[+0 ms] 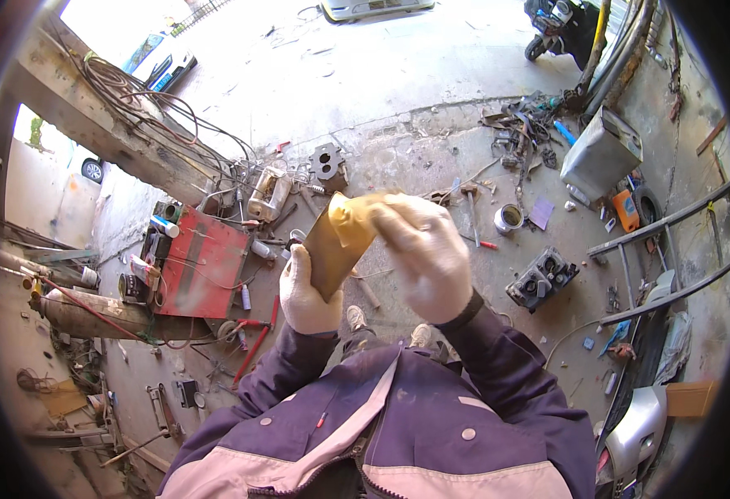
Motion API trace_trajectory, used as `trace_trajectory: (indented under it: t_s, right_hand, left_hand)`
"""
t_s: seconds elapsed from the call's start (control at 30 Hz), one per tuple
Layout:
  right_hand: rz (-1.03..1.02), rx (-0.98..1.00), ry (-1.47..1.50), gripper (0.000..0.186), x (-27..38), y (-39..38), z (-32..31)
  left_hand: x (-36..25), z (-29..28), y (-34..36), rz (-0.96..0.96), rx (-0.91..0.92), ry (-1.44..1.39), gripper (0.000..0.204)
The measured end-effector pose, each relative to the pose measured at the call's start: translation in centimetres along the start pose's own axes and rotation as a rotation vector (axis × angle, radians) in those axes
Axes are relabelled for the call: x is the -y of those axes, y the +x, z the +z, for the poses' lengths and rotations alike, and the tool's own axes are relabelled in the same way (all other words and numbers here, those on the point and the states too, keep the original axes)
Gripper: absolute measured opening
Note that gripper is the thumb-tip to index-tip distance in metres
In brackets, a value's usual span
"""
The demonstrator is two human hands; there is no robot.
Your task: The person applies a yellow body filler to the front bumper of a white car using a metal putty knife, then scrapes and smooths the surface. They later mix additional filler in a can and continue applying it to the bumper area.
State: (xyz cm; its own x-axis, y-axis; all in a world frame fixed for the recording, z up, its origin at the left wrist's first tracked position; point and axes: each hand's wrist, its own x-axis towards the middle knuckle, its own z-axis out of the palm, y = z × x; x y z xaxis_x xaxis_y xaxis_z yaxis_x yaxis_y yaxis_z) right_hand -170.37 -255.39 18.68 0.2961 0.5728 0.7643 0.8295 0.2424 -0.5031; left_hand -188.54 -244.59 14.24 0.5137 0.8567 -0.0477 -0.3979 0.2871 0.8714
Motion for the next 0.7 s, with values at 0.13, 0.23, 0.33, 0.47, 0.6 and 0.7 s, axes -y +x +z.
trace_trajectory:
  t_s: [0.13,0.23,0.33,0.47,0.6,0.7]
  right_hand:
    - [-0.092,0.21,-0.109,0.037,2.1,-0.8,1.9]
    - [-0.032,0.36,0.179,0.032,2.3,-1.2,2.3]
    - [0.05,0.142,0.406,0.035,1.6,-0.9,1.4]
    - [0.391,-0.065,0.418,0.031,0.6,0.1,0.0]
    - [0.126,0.086,0.303,0.037,1.3,-0.9,0.7]
    - [0.071,0.205,0.233,0.044,1.5,-2.2,1.2]
  left_hand:
    - [0.1,0.9,0.6,0.059,-0.099,-0.058,0.051]
    - [-0.9,0.8,1.4,0.161,-0.167,-0.18,0.053]
    - [-1.6,0.8,1.5,0.33,-0.101,0.0,0.05]
    - [-1.5,1.7,0.1,0.586,0.045,0.599,0.043]
    - [-1.4,2.4,-0.5,0.624,0.06,0.808,0.038]
    - [-1.3,2.4,-0.1,0.614,0.045,0.741,0.041]
